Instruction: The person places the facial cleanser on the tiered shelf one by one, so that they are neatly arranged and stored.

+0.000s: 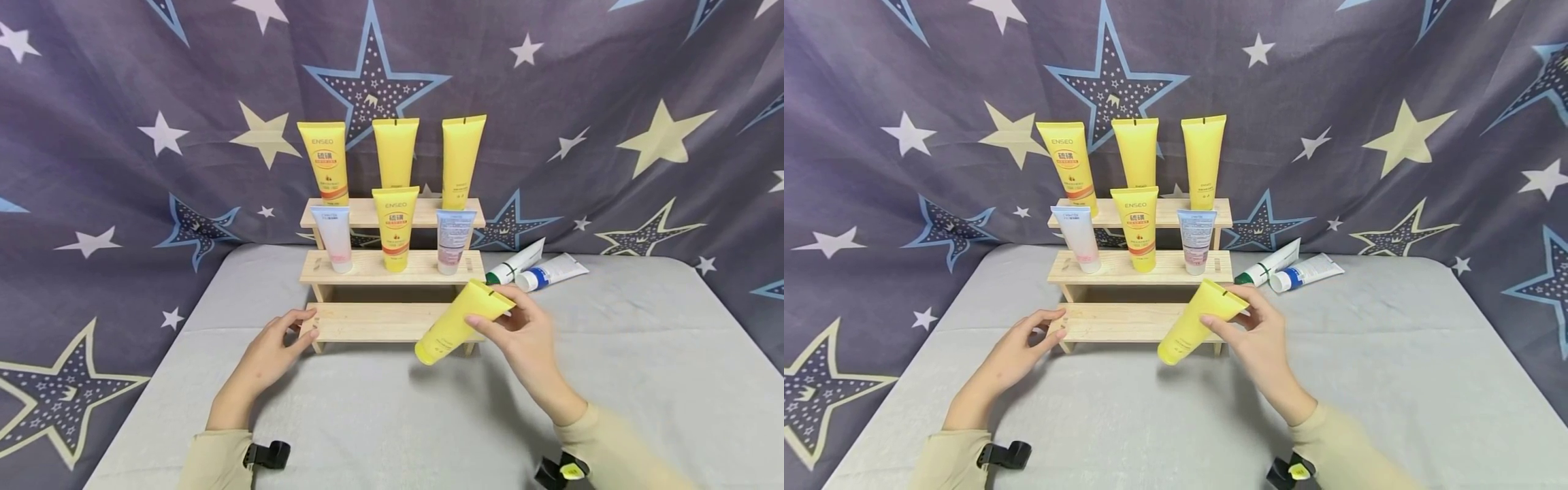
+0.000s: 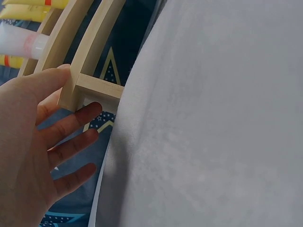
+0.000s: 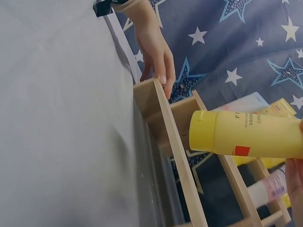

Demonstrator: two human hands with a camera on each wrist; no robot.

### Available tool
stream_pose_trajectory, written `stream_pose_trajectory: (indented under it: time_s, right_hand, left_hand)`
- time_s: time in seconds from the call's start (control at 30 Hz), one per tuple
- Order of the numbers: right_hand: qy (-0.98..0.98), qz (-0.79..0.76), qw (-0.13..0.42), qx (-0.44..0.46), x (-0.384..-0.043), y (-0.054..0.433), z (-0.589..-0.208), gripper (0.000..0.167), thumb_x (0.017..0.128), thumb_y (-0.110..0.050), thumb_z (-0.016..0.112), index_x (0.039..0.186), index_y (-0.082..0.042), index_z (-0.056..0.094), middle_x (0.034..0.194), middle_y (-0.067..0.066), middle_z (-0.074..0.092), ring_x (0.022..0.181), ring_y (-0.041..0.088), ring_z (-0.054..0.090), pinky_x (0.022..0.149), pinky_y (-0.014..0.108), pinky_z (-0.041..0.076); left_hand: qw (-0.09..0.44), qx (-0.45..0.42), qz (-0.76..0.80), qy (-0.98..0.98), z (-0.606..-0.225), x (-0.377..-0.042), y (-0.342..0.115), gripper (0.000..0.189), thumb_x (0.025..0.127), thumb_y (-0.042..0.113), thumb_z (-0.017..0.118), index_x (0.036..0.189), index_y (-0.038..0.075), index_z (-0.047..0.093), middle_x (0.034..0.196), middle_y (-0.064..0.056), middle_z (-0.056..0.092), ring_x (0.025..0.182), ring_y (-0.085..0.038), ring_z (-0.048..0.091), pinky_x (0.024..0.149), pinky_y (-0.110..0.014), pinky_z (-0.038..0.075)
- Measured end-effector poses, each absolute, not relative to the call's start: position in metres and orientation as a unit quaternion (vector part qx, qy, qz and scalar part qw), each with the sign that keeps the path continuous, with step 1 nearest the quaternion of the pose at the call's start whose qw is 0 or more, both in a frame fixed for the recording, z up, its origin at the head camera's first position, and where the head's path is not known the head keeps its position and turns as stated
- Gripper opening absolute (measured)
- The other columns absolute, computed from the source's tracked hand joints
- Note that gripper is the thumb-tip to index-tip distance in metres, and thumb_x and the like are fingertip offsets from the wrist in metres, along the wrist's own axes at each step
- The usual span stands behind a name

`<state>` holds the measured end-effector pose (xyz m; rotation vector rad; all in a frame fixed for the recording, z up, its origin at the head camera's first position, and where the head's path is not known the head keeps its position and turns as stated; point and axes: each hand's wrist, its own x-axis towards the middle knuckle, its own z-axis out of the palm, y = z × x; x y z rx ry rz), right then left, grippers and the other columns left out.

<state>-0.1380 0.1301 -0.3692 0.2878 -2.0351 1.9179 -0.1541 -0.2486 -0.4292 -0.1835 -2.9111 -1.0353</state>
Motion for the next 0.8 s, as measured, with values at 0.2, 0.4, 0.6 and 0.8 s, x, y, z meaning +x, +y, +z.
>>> stream_pose_trajectory:
  time_s: [0.2, 0.4, 0.6, 0.8]
  right_hand:
    - [-0.699, 0.687, 0.162, 0.118, -0.144, 0.111, -0.371, 0.041, 0.076, 0.010, 0.080, 0.114, 0.003, 0.066, 0.109, 0.008, 0.065, 0.090, 0.017, 0.065, 0.079, 0.026, 0.056]
    - [-0.688, 0.695, 0.164, 0.130, -0.149, 0.095, -0.375, 0.041, 0.076, 0.010, 0.080, 0.114, 0.003, 0.066, 0.104, 0.005, 0.064, 0.089, 0.018, 0.064, 0.080, 0.028, 0.056]
    - [-0.684, 0.695, 0.174, 0.139, -0.153, 0.082, -0.378, 0.040, 0.076, 0.008, 0.081, 0.113, 0.002, 0.067, 0.104, 0.004, 0.065, 0.090, 0.018, 0.063, 0.081, 0.028, 0.056]
    - [-0.676, 0.694, 0.189, 0.159, -0.157, 0.067, -0.380, 0.040, 0.076, 0.006, 0.083, 0.113, 0.000, 0.068, 0.104, 0.007, 0.065, 0.090, 0.020, 0.063, 0.080, 0.029, 0.056]
  left_hand:
    - [0.021, -0.058, -0.336, -0.940, -0.431, -0.154, -0.250, 0.051, 0.099, 0.048, 0.056, 0.140, 0.018, 0.056, 0.119, -0.015, 0.061, 0.112, -0.032, 0.056, 0.096, -0.058, 0.042]
    - [0.022, -0.062, -0.334, -0.940, -0.433, -0.155, -0.250, 0.052, 0.099, 0.049, 0.056, 0.140, 0.017, 0.055, 0.119, -0.015, 0.061, 0.111, -0.032, 0.056, 0.096, -0.058, 0.042]
    - [0.023, -0.061, -0.336, -0.939, -0.432, -0.155, -0.250, 0.051, 0.099, 0.048, 0.057, 0.140, 0.017, 0.056, 0.119, -0.015, 0.061, 0.111, -0.031, 0.056, 0.096, -0.058, 0.042]
    - [0.025, -0.062, -0.335, -0.940, -0.432, -0.155, -0.249, 0.051, 0.099, 0.047, 0.057, 0.140, 0.016, 0.056, 0.120, -0.014, 0.061, 0.111, -0.031, 0.056, 0.096, -0.057, 0.042]
